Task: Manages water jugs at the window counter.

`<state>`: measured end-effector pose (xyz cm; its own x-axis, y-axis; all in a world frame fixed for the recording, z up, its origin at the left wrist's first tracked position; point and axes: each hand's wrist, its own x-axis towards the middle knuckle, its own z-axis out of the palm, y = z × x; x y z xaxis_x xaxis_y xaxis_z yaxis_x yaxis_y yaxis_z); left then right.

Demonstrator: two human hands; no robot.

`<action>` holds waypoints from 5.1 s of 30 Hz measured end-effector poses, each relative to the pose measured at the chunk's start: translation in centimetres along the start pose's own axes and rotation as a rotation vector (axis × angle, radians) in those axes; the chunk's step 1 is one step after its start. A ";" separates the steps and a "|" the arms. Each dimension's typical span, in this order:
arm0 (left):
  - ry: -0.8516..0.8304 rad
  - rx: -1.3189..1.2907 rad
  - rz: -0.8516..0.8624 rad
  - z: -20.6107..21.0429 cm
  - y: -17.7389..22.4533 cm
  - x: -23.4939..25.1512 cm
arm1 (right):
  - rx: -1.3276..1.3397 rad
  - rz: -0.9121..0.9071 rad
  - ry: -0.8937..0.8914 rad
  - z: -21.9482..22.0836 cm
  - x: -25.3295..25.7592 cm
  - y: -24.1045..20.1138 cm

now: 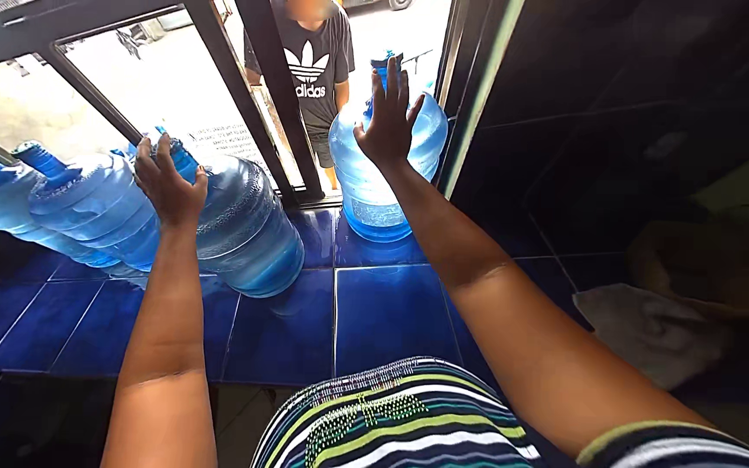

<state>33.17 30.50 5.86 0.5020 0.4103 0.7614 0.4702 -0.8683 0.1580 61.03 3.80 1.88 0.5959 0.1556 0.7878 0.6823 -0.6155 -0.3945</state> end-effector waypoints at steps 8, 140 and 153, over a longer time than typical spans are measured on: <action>0.047 -0.007 0.014 0.3 -0.6 -0.2 | -0.054 -0.005 -0.008 0.1 0.1 -0.1; -1.169 -1.300 -0.883 4.6 21.5 -30.4 | 1.545 1.465 -1.329 -11.3 -32.0 4.3; -0.307 -1.493 -1.330 -0.1 15.6 -26.5 | 0.841 0.615 -1.494 -8.6 -23.9 11.1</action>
<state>27.10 6.09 -11.76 0.5768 0.7476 -0.3291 -0.1899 0.5146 0.8361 50.75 -13.42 -17.26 0.3303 0.8568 -0.3960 -0.0300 -0.4098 -0.9117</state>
